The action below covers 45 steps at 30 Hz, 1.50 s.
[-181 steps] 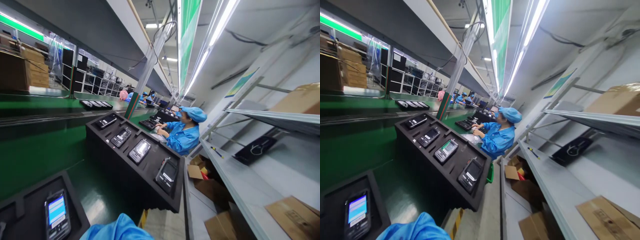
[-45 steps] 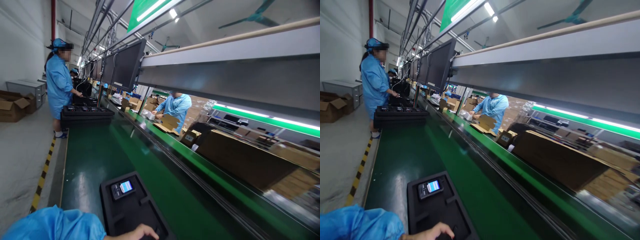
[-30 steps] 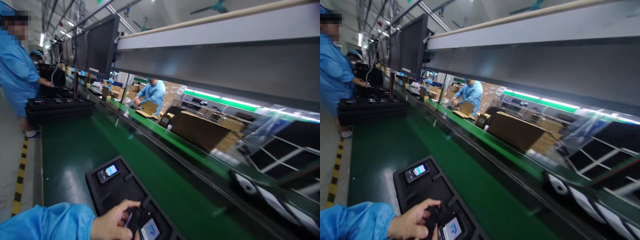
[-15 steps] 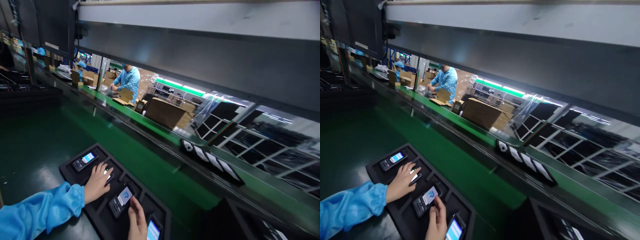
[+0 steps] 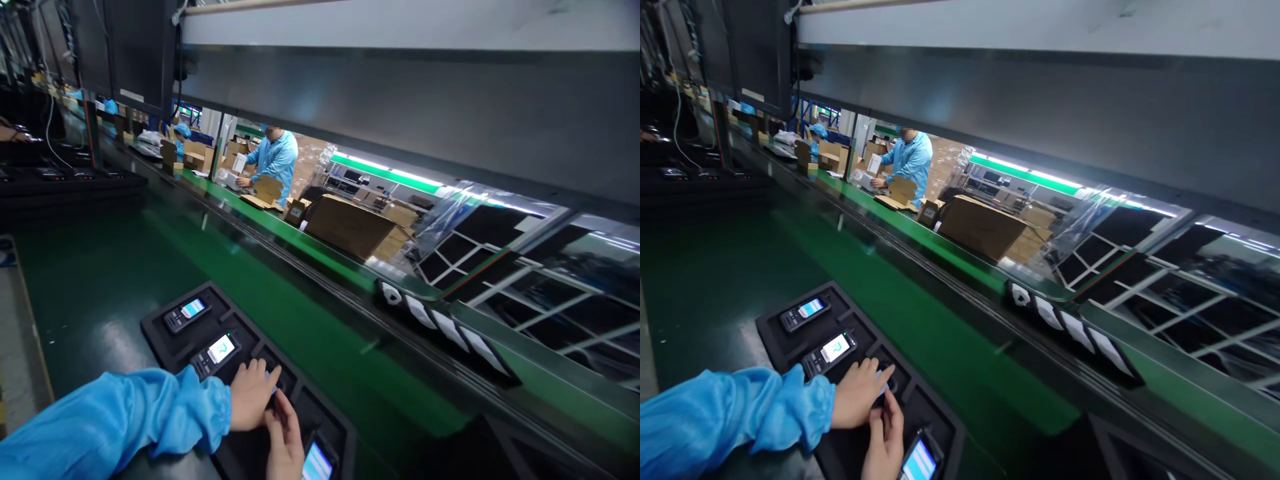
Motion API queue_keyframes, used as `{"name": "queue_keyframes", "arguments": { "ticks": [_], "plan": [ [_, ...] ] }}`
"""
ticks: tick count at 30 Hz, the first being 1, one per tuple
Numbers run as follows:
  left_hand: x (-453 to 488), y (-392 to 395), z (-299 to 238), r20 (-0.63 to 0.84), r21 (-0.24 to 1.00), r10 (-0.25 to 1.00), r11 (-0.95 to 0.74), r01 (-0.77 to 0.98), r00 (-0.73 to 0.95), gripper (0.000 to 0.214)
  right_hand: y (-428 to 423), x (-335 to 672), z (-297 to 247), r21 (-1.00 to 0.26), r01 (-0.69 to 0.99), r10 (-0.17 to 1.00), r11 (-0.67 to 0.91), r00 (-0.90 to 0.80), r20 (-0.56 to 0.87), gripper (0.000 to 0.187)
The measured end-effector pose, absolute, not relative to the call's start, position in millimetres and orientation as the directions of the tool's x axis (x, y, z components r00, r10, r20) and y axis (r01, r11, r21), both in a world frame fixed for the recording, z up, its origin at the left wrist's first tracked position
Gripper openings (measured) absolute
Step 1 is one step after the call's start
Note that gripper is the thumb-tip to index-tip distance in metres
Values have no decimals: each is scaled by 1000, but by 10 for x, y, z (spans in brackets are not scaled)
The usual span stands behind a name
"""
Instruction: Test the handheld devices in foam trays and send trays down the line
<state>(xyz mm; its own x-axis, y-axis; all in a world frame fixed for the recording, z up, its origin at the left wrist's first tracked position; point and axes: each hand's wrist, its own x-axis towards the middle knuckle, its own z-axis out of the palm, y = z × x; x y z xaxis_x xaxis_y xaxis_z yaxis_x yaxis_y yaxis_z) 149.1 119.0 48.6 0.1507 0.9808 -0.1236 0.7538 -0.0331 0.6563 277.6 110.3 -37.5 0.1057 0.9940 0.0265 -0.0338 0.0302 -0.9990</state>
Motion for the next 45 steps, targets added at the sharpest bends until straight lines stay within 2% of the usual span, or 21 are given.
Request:
{"name": "queue_keyframes", "arguments": {
  "ticks": [3,6,8,11,13,17,22,25,30,34,36,38,41,45],
  "plan": [
    [1384,1274,489,-126,772,978,-8,635,165,82,1017,2724,-254,-999,-51,993,-18,114,-24,44],
    [1211,1190,475,-139,881,974,40,471,177,71,878,2636,-71,-993,35,983,115,138,119,41],
    [1118,1058,469,-173,949,971,119,291,166,63,790,2585,66,-981,90,980,175,80,182,36],
    [1048,844,459,-233,970,964,240,-41,129,64,691,2546,243,-967,120,973,225,-75,217,22],
    [1035,746,444,-279,937,954,295,-185,108,65,647,2539,317,-955,140,958,260,-160,237,15],
    [1031,679,400,-280,925,957,290,-246,77,67,615,2524,349,-952,155,954,264,-191,233,8],
    [1052,651,358,-288,945,956,293,-147,59,74,627,2496,299,-959,159,970,233,-110,218,8],
    [1079,631,333,-266,952,964,266,-150,18,75,608,2504,278,-961,163,973,221,-97,208,9],
    [1098,633,327,-157,968,978,124,-220,-138,78,578,2527,227,-991,52,972,120,-209,106,43],
    [1086,635,355,-103,976,975,61,-209,-198,77,592,2482,175,-981,-169,925,-100,-378,-29,70],
    [1072,633,360,-108,975,980,72,-210,-166,74,604,2451,168,-942,-264,898,-206,-433,-75,81],
    [1049,637,361,-156,960,985,133,-248,-77,74,618,2433,181,-922,-309,899,-235,-430,-85,85],
    [1004,650,362,-193,913,975,221,-342,113,88,647,2433,232,-924,-322,919,-208,-387,-72,79],
    [971,662,350,-146,906,972,206,-370,183,103,652,2411,250,-930,-299,924,-215,-370,-95,77]
  ]
}}
